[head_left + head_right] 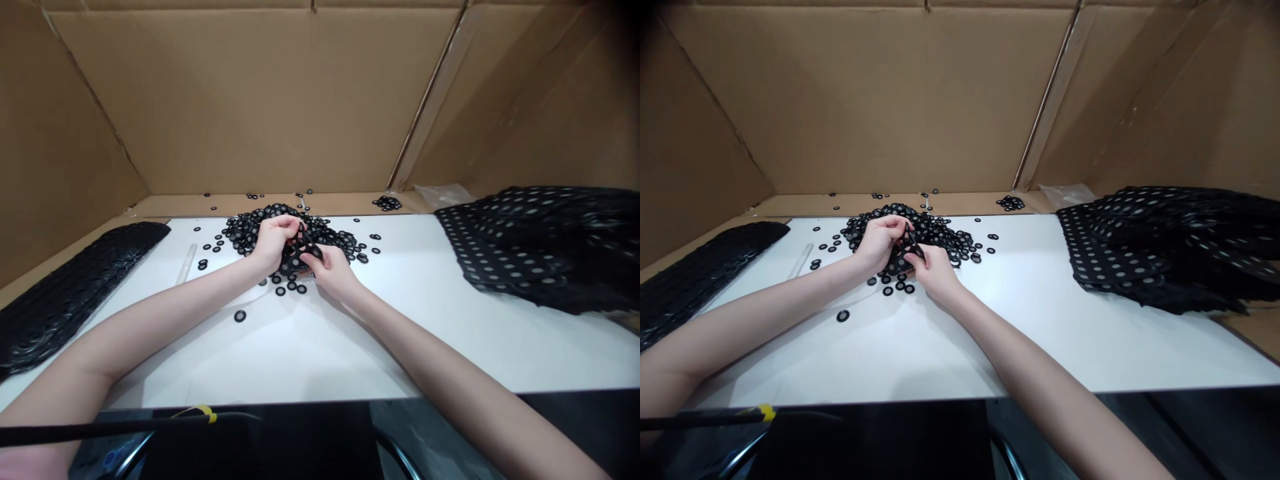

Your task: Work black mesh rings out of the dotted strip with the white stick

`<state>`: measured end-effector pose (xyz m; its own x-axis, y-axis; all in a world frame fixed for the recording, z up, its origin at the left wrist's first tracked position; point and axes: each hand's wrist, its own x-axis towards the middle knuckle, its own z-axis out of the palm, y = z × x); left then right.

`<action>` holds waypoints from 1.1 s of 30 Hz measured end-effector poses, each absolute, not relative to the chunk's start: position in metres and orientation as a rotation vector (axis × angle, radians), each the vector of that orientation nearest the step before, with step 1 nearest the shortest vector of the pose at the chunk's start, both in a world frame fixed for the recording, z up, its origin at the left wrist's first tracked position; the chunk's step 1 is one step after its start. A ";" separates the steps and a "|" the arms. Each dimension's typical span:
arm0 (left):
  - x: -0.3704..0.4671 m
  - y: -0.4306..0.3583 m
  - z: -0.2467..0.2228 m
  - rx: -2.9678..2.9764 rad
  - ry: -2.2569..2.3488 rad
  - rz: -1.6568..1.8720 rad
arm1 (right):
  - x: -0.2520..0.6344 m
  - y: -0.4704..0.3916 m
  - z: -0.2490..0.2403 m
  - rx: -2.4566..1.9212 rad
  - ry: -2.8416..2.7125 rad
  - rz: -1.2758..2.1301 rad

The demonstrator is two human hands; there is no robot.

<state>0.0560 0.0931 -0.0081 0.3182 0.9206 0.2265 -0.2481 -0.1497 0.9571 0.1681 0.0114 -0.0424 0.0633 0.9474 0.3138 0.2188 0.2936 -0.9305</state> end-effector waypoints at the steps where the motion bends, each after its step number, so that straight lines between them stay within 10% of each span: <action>1: 0.054 0.098 -0.007 1.319 0.710 1.199 | 0.167 0.010 -0.043 -1.145 -1.428 0.841; 16: 0.025 0.120 -0.019 2.537 0.699 1.271 | 0.177 0.010 -0.030 -1.136 -1.095 0.942; 33: 0.029 0.100 -0.021 2.584 0.190 1.360 | 0.178 0.010 -0.025 -1.079 -1.077 1.056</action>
